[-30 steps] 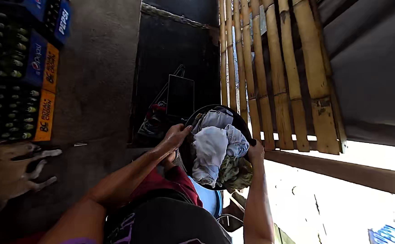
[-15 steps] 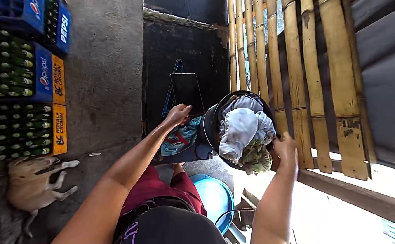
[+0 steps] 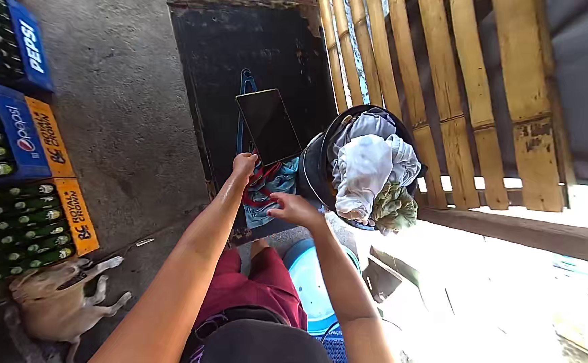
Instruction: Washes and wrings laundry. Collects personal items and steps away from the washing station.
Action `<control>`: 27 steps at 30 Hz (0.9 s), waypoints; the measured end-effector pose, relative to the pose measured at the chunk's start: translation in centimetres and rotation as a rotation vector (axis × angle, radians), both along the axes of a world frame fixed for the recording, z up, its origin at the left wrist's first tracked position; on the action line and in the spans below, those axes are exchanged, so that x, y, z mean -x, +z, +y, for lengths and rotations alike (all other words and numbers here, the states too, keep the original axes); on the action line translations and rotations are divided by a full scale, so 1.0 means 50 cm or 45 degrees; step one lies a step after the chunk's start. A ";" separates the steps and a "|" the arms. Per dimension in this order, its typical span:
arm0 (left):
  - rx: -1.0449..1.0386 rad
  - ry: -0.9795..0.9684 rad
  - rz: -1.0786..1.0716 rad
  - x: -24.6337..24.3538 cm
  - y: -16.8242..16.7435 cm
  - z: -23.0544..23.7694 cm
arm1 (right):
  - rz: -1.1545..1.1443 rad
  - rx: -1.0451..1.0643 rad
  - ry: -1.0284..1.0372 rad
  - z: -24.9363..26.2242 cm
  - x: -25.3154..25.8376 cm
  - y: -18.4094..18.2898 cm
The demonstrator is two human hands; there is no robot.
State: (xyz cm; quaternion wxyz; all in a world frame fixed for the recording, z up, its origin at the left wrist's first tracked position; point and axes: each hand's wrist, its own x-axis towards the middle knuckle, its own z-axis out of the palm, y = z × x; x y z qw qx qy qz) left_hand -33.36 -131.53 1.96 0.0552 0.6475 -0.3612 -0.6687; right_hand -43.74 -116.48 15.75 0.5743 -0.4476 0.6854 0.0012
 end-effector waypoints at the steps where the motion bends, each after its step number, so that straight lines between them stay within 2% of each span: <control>1: 0.066 -0.021 -0.037 0.003 -0.008 -0.001 | 0.156 -0.079 0.006 -0.001 -0.014 -0.054; 4: 0.368 -0.109 -0.187 0.013 -0.006 -0.022 | 0.503 -0.121 -0.093 -0.014 -0.051 -0.166; 6: 0.464 -0.180 -0.255 0.028 0.002 -0.038 | 0.555 -0.135 -0.104 -0.018 -0.069 -0.201; 9: 0.406 -0.182 -0.273 0.066 -0.002 -0.072 | 0.498 -0.145 0.008 -0.029 -0.042 -0.189; 12: 0.310 0.039 -0.218 0.091 -0.011 -0.089 | 0.424 -0.147 0.112 -0.026 -0.008 -0.186; 15: 0.200 0.245 -0.082 0.107 -0.023 -0.097 | 0.494 -0.151 0.190 -0.019 -0.033 -0.199; 20: -0.019 0.450 0.414 0.125 0.005 -0.095 | 0.728 -0.245 0.254 -0.027 -0.087 -0.233; 24: 0.104 0.486 0.493 0.120 0.050 -0.105 | 0.774 -0.209 0.223 -0.045 -0.094 -0.235; 27: 0.188 0.514 0.599 0.045 0.126 -0.092 | 0.698 -0.162 0.136 -0.038 -0.086 -0.230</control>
